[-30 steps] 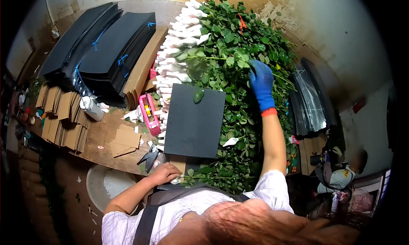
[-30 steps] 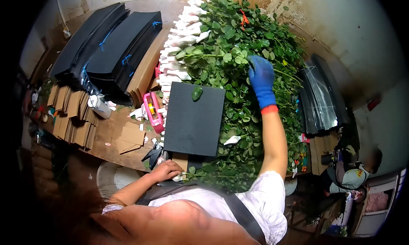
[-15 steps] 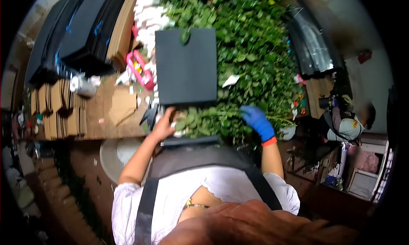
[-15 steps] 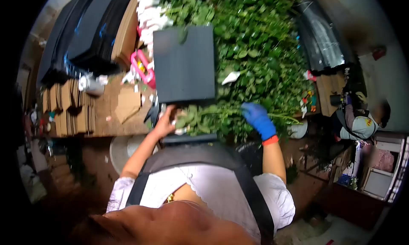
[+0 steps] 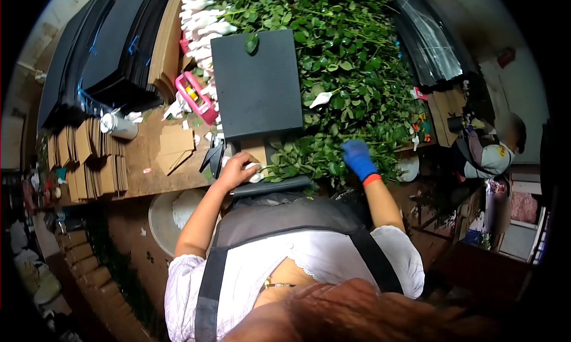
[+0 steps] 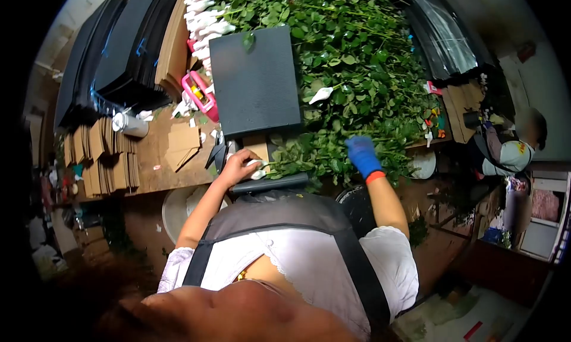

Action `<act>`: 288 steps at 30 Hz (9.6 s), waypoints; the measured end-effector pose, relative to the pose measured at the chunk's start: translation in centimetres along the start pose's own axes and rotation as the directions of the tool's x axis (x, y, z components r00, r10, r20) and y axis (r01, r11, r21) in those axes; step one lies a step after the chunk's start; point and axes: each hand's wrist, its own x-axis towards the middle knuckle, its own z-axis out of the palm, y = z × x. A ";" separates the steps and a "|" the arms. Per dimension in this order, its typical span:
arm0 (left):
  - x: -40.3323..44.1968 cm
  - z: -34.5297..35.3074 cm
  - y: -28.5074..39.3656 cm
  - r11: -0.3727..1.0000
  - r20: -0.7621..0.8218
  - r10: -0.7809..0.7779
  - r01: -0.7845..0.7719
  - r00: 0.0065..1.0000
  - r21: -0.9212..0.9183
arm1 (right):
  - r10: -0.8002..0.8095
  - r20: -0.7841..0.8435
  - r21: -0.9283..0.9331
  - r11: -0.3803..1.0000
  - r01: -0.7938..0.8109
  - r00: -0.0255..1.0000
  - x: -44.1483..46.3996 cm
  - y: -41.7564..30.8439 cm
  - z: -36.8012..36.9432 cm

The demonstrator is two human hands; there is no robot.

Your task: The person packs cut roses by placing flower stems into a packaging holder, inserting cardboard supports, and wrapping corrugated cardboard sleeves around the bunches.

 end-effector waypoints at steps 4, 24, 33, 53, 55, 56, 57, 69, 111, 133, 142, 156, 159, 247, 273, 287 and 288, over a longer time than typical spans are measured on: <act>0.0 0.0 0.6 0.999 -0.013 -0.030 0.030 0.999 0.022 | 0.107 0.255 0.029 0.993 -0.118 0.961 1.3 0.3 -2.0; -0.4 0.3 -0.1 0.997 -0.038 -0.025 0.028 0.999 0.073 | -0.168 -0.914 -0.028 0.935 0.354 0.370 26.3 -0.8 -28.9; -0.1 0.1 -0.9 0.938 0.000 -0.238 0.230 0.971 -0.261 | -0.355 -0.393 0.202 0.867 0.456 0.848 2.1 0.2 -19.7; -0.4 -0.1 2.0 0.999 -0.034 -0.019 0.020 0.999 0.031 | 0.007 -0.663 0.356 0.882 0.308 0.749 14.2 -0.3 -21.3; -0.1 -0.1 1.8 0.997 -0.061 0.000 0.005 0.998 0.074 | -0.007 -0.824 0.202 0.931 0.305 0.567 20.7 -0.1 -22.8; 0.1 -0.2 2.5 0.998 -0.068 -0.053 0.056 0.996 0.043 | -0.024 -0.880 0.130 0.949 0.287 0.475 23.5 -0.4 -23.4; 0.2 -0.2 2.2 0.991 -0.103 0.009 0.005 0.995 0.135 | -0.066 -0.849 0.035 0.983 0.181 0.524 25.8 -0.3 -22.9; 0.4 1.0 0.9 0.995 -0.227 -0.082 0.092 0.970 0.035 | -0.240 -0.706 0.298 0.753 0.586 0.667 13.4 0.3 -26.4; 0.5 1.3 0.7 0.972 -0.199 -0.184 0.209 0.963 0.110 | 0.094 -0.322 -0.079 0.989 -0.126 0.942 26.1 0.6 -34.3; 0.6 1.3 0.1 0.982 -0.200 -0.136 0.159 0.970 0.103 | -0.092 -0.996 -0.089 0.990 0.111 0.015 24.8 7.0 -35.7; 0.6 1.6 -1.1 0.988 -0.223 -0.089 0.114 0.971 0.103 | -0.091 -0.800 0.043 0.977 0.208 0.593 8.6 3.5 -30.2; 0.7 2.0 -2.6 0.987 -0.233 -0.081 0.110 0.969 0.113 | 0.048 -0.134 0.137 0.990 -0.029 0.990 3.1 2.5 -2.8; 0.7 1.9 -2.0 0.990 -0.265 -0.084 0.111 0.961 0.090 | 0.041 -0.045 -0.163 0.985 -0.048 0.998 2.5 0.2 -7.8; 0.3 2.0 -0.4 0.963 -0.244 -0.246 0.265 0.938 0.048 | 0.014 0.204 -0.254 0.966 0.039 0.979 30.1 9.5 -27.8; 0.7 2.2 -1.8 0.973 -0.247 -0.180 0.209 0.952 0.100 | -0.226 -0.816 -0.135 0.969 0.205 0.532 18.3 0.5 -34.3; 0.8 2.5 -2.5 0.996 -0.305 -0.037 0.060 0.952 0.067 | -0.147 -0.105 0.031 0.988 0.151 0.984 5.4 -5.3 -4.8; 0.8 2.4 -2.3 0.994 -0.275 -0.077 0.094 0.958 0.050 | -0.125 -0.131 -0.009 0.992 0.125 0.983 5.0 -5.4 -6.6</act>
